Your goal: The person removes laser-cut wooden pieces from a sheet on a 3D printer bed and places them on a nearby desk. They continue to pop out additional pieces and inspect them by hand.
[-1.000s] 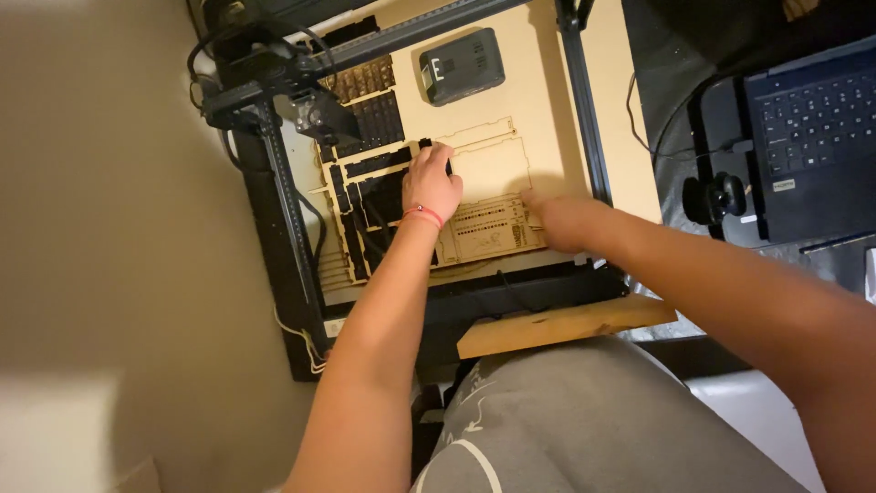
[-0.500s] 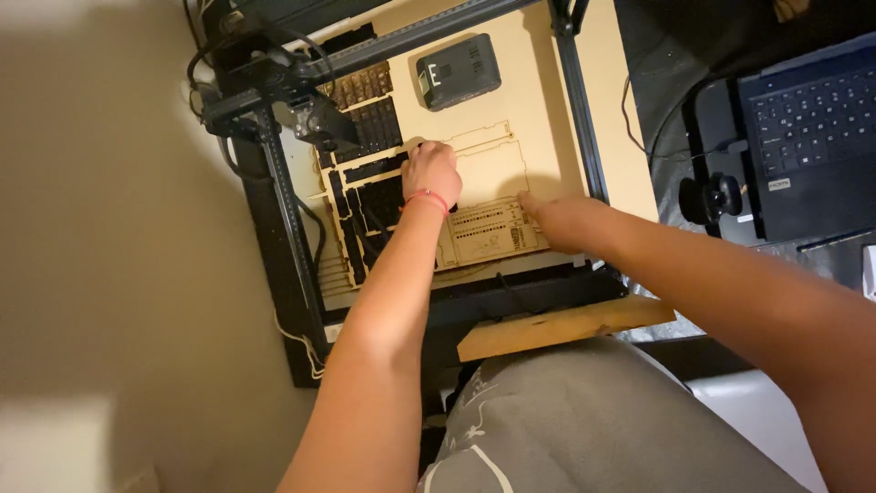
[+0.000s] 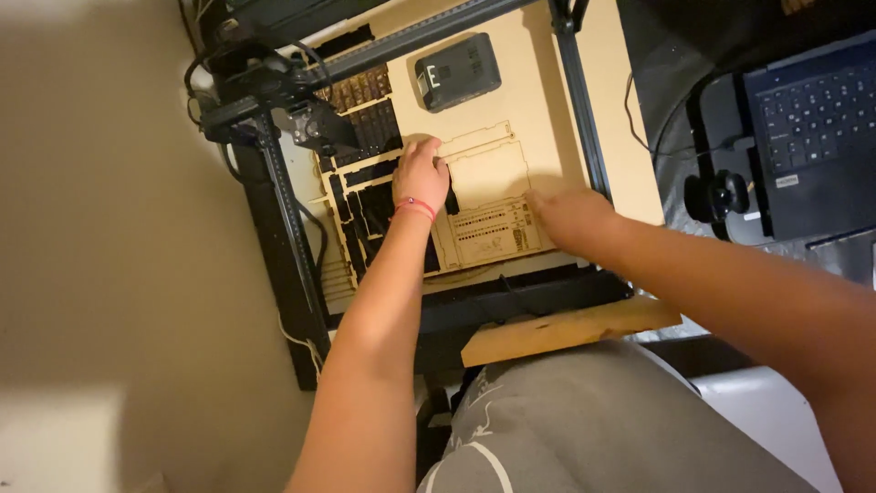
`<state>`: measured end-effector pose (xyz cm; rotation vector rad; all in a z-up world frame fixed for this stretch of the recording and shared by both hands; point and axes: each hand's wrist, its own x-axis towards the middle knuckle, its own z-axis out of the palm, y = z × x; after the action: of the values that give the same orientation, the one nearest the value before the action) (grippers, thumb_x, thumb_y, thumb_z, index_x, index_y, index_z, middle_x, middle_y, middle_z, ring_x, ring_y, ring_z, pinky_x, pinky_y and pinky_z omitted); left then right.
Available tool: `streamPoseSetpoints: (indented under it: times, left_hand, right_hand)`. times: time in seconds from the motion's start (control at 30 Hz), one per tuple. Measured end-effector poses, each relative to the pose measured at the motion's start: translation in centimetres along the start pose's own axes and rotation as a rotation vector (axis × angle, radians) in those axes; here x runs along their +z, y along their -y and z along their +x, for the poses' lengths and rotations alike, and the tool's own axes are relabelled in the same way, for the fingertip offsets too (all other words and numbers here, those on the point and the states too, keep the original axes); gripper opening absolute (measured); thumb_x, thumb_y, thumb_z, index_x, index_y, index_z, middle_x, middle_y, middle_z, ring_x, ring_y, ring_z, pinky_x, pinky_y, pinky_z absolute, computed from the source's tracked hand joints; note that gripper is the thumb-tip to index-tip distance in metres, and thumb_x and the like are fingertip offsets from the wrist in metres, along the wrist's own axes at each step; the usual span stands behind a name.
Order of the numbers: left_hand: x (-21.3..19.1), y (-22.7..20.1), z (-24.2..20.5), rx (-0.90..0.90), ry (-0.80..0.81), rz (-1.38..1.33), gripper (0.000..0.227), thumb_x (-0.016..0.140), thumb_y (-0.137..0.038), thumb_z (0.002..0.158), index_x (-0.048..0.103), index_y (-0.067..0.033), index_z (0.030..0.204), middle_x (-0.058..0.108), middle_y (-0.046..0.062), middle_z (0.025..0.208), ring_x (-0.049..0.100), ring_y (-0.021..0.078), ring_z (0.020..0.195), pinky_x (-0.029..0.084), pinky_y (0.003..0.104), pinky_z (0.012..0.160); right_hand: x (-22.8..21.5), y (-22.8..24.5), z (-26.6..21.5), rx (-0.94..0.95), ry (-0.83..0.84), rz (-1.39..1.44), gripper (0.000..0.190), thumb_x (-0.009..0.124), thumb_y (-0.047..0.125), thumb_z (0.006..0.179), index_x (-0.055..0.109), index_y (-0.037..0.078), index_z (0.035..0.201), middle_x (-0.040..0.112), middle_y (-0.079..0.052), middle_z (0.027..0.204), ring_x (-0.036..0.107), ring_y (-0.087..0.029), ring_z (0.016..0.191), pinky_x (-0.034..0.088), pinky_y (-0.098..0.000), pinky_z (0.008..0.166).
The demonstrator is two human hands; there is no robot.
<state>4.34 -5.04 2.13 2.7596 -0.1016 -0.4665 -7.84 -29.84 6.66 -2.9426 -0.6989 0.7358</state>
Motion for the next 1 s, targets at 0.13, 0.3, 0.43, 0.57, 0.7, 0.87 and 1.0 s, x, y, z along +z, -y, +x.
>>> streamPoseSetpoints:
  times: [0.13, 0.3, 0.43, 0.57, 0.7, 0.87, 1.0]
  left_hand:
    - [0.6, -0.1, 0.7, 0.060, -0.008, 0.040, 0.031, 0.051, -0.028, 0.093, 0.062, -0.0249, 0.122, 0.052, 0.001, 0.124, 0.057, 0.0278, 0.120, 0.046, 0.044, 0.102]
    - [2.5, -0.3, -0.2, 0.172, -0.094, 0.177, 0.028, 0.050, -0.028, 0.089, 0.061, -0.0258, 0.115, 0.054, -0.002, 0.124, 0.054, 0.0239, 0.117, 0.040, 0.044, 0.101]
    - [3.0, -0.5, 0.3, 0.158, -0.069, 0.221, 0.033, 0.049, -0.028, 0.085, 0.061, -0.0256, 0.116, 0.056, -0.003, 0.125, 0.051, 0.0220, 0.119, 0.035, 0.045, 0.103]
    - [3.0, -1.5, 0.3, 0.131, 0.003, 0.236, 0.033, 0.049, -0.026, 0.084, 0.059, -0.0249, 0.116, 0.056, -0.003, 0.126, 0.051, 0.0213, 0.117, 0.033, 0.042, 0.103]
    - [3.7, -1.6, 0.8, 0.136, -0.034, 0.260, 0.030, 0.049, -0.022, 0.084, 0.059, -0.0236, 0.112, 0.057, -0.001, 0.120, 0.052, 0.0234, 0.114, 0.034, 0.044, 0.103]
    - [4.9, -1.3, 1.8, 0.128, -0.075, 0.323, 0.028, 0.050, -0.021, 0.084, 0.059, -0.0194, 0.110, 0.057, 0.002, 0.117, 0.054, 0.0259, 0.109, 0.035, 0.047, 0.100]
    - [4.0, -2.1, 1.1, 0.119, -0.059, 0.311, 0.024, 0.050, -0.017, 0.083, 0.060, -0.0209, 0.105, 0.058, 0.000, 0.114, 0.054, 0.0248, 0.110, 0.036, 0.045, 0.099]
  right_hand:
    - [0.9, -0.7, 1.1, 0.032, 0.033, 0.011, 0.044, 0.044, 0.021, 0.096, 0.049, 0.014, 0.139, 0.073, -0.005, 0.088, 0.075, -0.027, 0.083, 0.059, -0.0434, 0.070]
    - [0.5, -0.4, 0.8, 0.043, 0.069, 0.050, 0.043, 0.044, 0.026, 0.098, 0.050, 0.014, 0.139, 0.074, -0.008, 0.088, 0.075, -0.031, 0.084, 0.059, -0.0459, 0.070]
    - [-0.2, -0.3, 0.8, 0.030, 0.143, 0.039, 0.057, 0.045, 0.015, 0.096, 0.038, 0.011, 0.152, 0.074, -0.011, 0.093, 0.074, -0.031, 0.088, 0.059, -0.0456, 0.073]
    - [-0.3, -0.5, 1.0, 0.030, 0.168, 0.046, 0.061, 0.046, 0.016, 0.095, 0.035, 0.012, 0.154, 0.074, -0.011, 0.095, 0.074, -0.031, 0.088, 0.060, -0.0458, 0.073]
    - [-0.9, -0.1, 0.5, 0.046, 0.202, 0.032, 0.061, 0.046, 0.014, 0.095, 0.034, 0.010, 0.155, 0.074, -0.012, 0.100, 0.073, -0.031, 0.091, 0.060, -0.0466, 0.075]
    - [-1.3, -0.3, 0.2, 0.021, 0.205, 0.045, 0.062, 0.045, 0.021, 0.097, 0.030, 0.009, 0.156, 0.074, -0.013, 0.101, 0.073, -0.032, 0.094, 0.059, -0.0474, 0.078]
    - [-1.7, -0.2, 0.2, 0.048, 0.229, 0.074, 0.062, 0.046, 0.018, 0.096, 0.032, 0.009, 0.156, 0.074, -0.014, 0.101, 0.073, -0.034, 0.094, 0.059, -0.0486, 0.077]
